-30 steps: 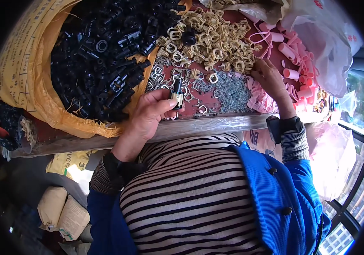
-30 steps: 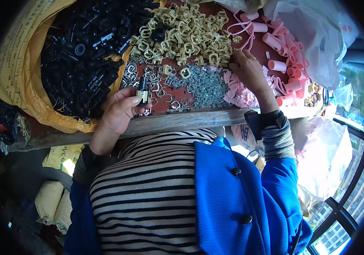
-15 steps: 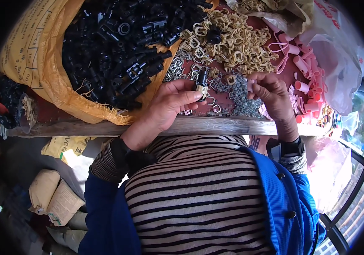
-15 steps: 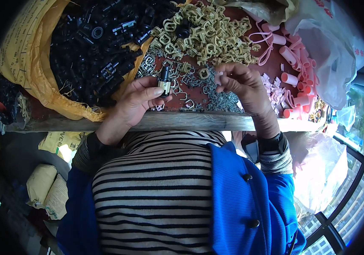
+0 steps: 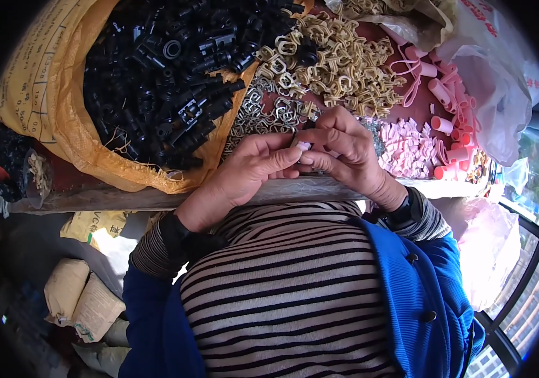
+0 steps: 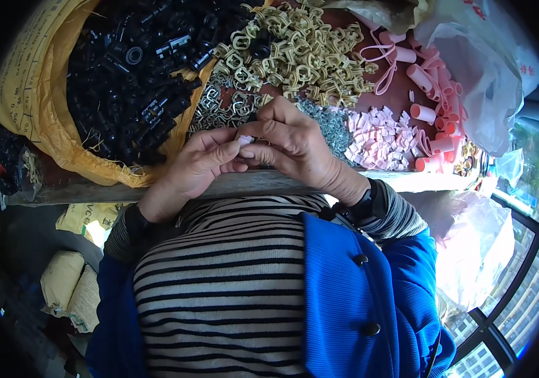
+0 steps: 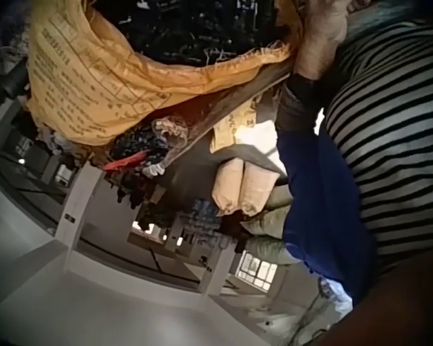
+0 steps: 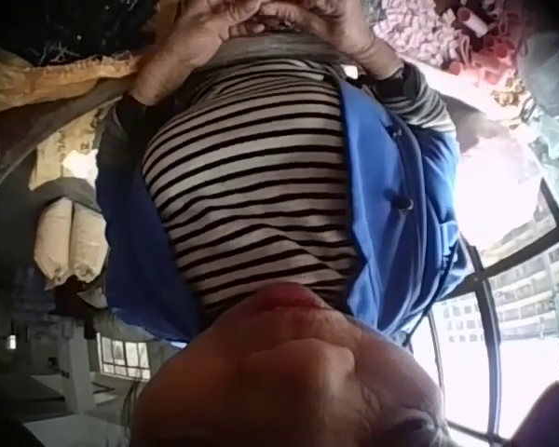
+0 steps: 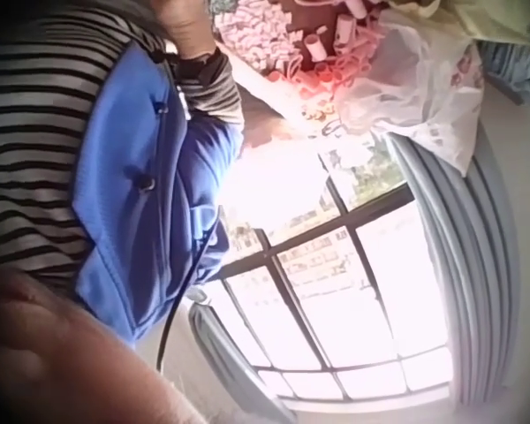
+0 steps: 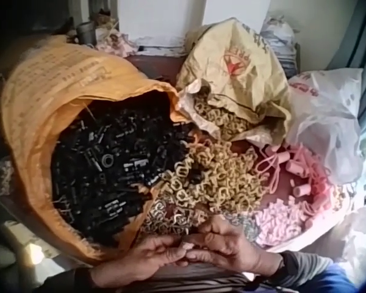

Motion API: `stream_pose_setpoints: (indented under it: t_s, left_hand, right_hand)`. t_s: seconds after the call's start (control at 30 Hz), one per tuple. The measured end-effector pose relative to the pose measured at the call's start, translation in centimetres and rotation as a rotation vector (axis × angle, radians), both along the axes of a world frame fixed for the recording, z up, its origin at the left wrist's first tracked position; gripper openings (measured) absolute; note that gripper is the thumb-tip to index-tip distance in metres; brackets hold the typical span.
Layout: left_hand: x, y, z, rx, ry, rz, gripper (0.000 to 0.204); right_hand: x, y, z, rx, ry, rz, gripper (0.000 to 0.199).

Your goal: The person assembles components by hand, picking up a black plastic part and a metal clip, fitting them together, and then sliding a pink sleeve over the assembly.

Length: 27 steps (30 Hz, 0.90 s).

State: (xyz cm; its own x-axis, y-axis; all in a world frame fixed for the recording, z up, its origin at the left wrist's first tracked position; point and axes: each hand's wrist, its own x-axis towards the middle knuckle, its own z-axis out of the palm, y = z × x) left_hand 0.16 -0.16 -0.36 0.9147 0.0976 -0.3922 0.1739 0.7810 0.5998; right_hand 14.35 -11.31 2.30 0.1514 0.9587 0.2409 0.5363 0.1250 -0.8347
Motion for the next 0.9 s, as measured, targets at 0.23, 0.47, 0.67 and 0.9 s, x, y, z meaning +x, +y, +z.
stream_pose_setpoints:
  t_s: [0.23,0.47,0.67,0.9]
  left_hand:
    - [0.1,0.2,0.3,0.036,0.062,-0.017,0.027]
    - [0.0,0.7,-0.8,0.218,-0.017,-0.099,0.025]
    - [0.8,-0.2,-0.2,0.179,0.022,-0.020,0.028]
    - [0.5,0.4,-1.3,0.162,0.013,-0.052,0.025]
  right_hand:
    - [2.2,-2.3,0.0,0.094,-0.248,-0.067,0.027]
    - [15.8,-12.8,0.6,-0.605,-1.141,-0.778,0.031]
    - [22.0,-18.8,-1.8,-0.725,-0.956,-0.701,0.038]
    - [13.6,-9.9,1.8,-0.406,-0.891,-0.583,0.037]
